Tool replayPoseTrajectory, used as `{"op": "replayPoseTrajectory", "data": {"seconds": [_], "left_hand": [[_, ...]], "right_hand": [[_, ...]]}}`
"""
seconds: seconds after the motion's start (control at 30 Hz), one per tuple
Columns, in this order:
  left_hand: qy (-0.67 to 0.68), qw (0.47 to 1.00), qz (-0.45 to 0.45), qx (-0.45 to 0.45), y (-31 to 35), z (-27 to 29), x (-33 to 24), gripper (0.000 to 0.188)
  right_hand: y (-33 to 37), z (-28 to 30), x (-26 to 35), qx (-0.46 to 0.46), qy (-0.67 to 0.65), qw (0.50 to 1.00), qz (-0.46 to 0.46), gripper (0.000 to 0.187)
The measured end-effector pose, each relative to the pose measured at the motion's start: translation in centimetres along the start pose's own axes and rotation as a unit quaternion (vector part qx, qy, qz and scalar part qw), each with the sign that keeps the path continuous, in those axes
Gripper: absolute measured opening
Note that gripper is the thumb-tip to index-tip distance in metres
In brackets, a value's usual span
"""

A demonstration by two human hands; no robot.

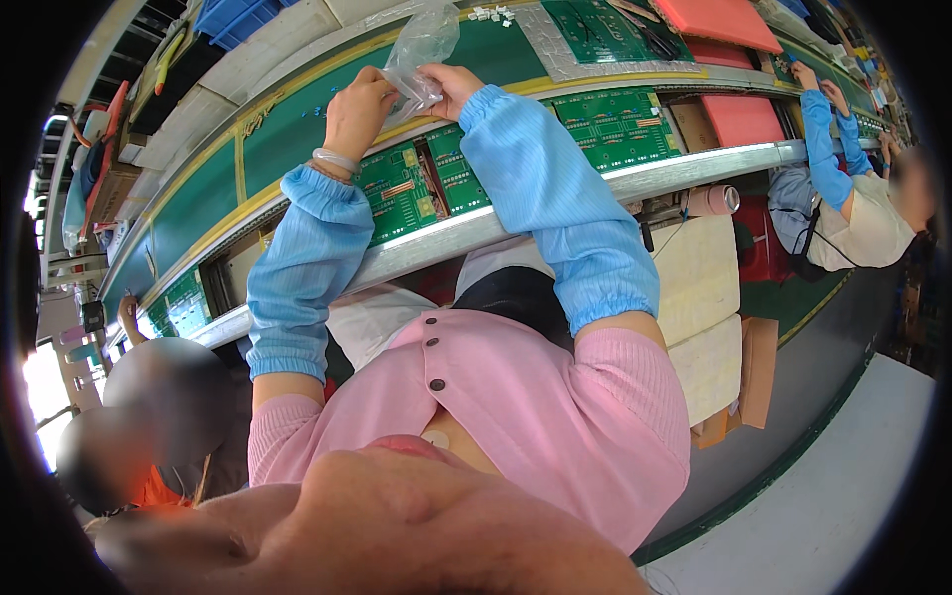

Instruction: The recorder is assembling small electronic components onto circuit boards on a factory production line.

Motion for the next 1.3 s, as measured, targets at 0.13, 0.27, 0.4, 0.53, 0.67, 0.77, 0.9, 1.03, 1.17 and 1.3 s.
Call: {"op": "replayPoseTrajectory", "data": {"seconds": [0.13,0.27,0.4,0.53,0.67,0.77,0.9,1.03,1.17,1.3], "left_hand": [[-0.023,1.0,-0.005,0.005,-0.4,-0.5,-0.5,0.01],[-0.043,0.999,-0.005,0.015,-0.8,-0.9,-0.9,0.008],[-0.065,0.998,0.019,0.009,-1.0,-1.6,-1.1,0.008],[-0.072,0.997,0.025,0.012,-1.2,-2.0,-0.7,0.009],[-0.066,0.998,0.02,0.006,-1.2,-1.4,-0.6,0.008],[-0.033,0.999,0.016,-0.014,-0.2,1.0,-0.5,0.009],[0.034,0.999,0.032,-0.029,2.1,5.8,-0.3,0.01],[0.159,0.987,-0.01,-0.02,5.1,9.8,-0.4,0.011],[0.298,0.954,-0.011,0.037,8.1,11.4,-0.2,0.01],[0.336,0.937,-0.042,0.088,9.0,10.5,-0.8,0.007]], "right_hand": [[0.2,-0.3,0.1,-0.019,0.01,1.0,0.003,0.022],[0.0,0.1,0.0,-0.001,0.011,1.0,-0.005,0.019],[-0.1,0.0,-0.2,-0.012,0.021,1.0,-0.008,0.015],[-0.1,-0.2,-0.2,-0.016,0.026,1.0,-0.006,0.014],[-0.2,-0.2,-0.1,-0.013,0.012,1.0,-0.007,0.014],[-0.4,0.2,0.1,-0.028,0.035,0.999,0.001,0.015],[0.2,0.6,1.4,0.023,0.022,0.999,0.029,0.018],[3.1,0.9,3.0,0.089,-0.012,0.994,0.059,0.018],[7.0,5.7,3.8,0.243,-0.036,0.961,0.124,0.018],[19.9,7.3,6.1,0.081,0.059,0.982,0.157,0.017]]}}
Point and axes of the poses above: each hand's wrist, its own y-axis away from the middle knuckle, its own z-axis out of the back of the hand, x = y × z, the point moved 3 cm from there along -y, towards the middle knuckle, and after that the axes turned 13 degrees about x, right-handed, at the moved point
